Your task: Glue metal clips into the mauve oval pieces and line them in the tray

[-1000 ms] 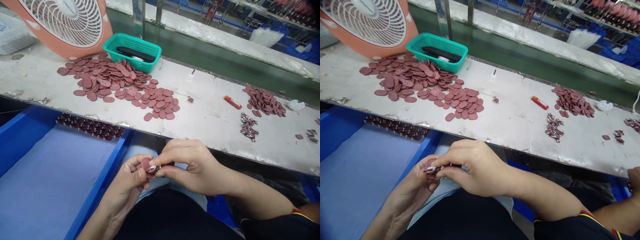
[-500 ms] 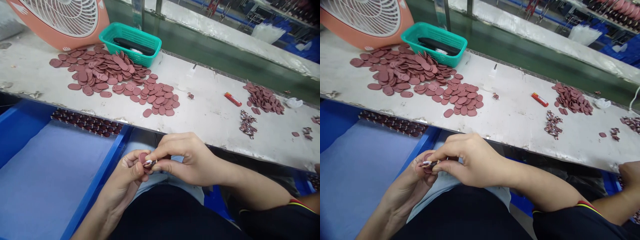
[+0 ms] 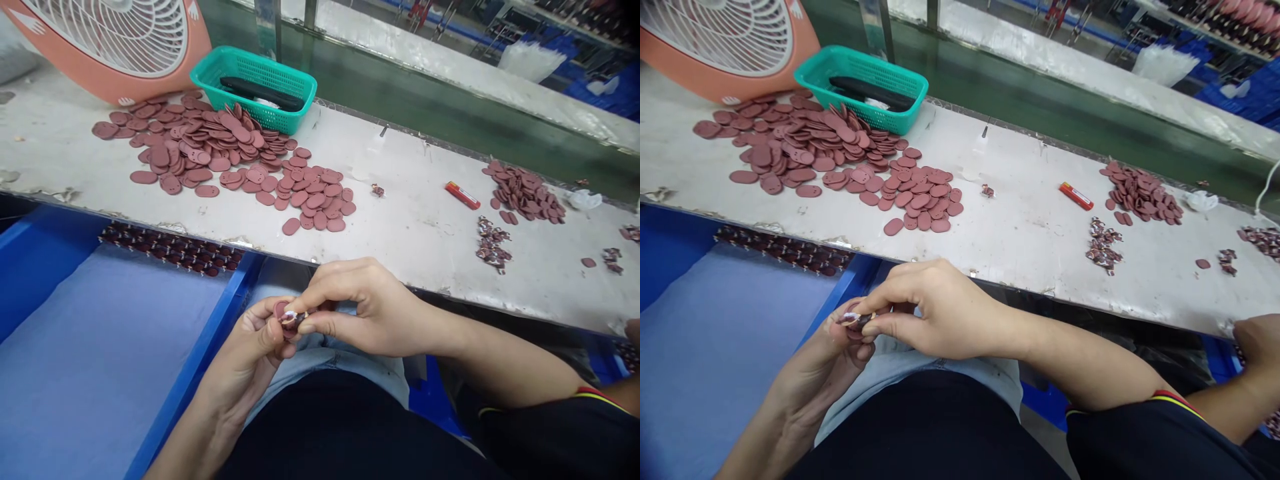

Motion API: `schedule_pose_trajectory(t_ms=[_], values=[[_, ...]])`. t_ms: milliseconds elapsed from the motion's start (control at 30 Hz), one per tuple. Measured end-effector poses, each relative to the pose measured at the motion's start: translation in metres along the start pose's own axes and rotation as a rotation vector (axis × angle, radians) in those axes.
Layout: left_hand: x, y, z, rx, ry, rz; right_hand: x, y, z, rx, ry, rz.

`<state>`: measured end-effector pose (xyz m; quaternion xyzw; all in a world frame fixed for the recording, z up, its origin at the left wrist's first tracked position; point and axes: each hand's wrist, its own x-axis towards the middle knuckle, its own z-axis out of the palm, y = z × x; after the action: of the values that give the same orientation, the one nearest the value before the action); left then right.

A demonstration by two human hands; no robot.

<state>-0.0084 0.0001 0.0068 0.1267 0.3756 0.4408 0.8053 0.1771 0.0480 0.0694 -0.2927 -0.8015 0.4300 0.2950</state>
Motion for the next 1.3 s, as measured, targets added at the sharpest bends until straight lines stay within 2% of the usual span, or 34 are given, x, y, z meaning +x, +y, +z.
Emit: schedule_pose_trajectory(t_ms=[133,300,500,700,1033,1300], values=[[0.001,0.000,-0.002,-0.020,-0.018,0.000,-0.002,-0.002,-0.003,0.007,0.002,0.015],[-0.002,0.003,-0.001,-0.032,0.039,-0.010,-0.005,-0.003,-0.004,-0.015,0.055,0.025],[-0.003,0.004,-0.005,0.010,-0.015,-0.019,-0.003,0.004,0.005,0.005,0.055,-0.022],[-0.003,0.003,-0.011,0.020,-0.030,-0.002,-0.002,0.004,0.012,0.054,0.078,-0.006],[-0.003,0.004,-0.008,0.021,-0.027,0.012,-0.002,0.006,0.015,0.106,0.088,0.008],[0.002,0.007,-0.015,0.027,-0.045,-0.001,0.001,0.009,0.015,0.095,0.096,-0.002]])
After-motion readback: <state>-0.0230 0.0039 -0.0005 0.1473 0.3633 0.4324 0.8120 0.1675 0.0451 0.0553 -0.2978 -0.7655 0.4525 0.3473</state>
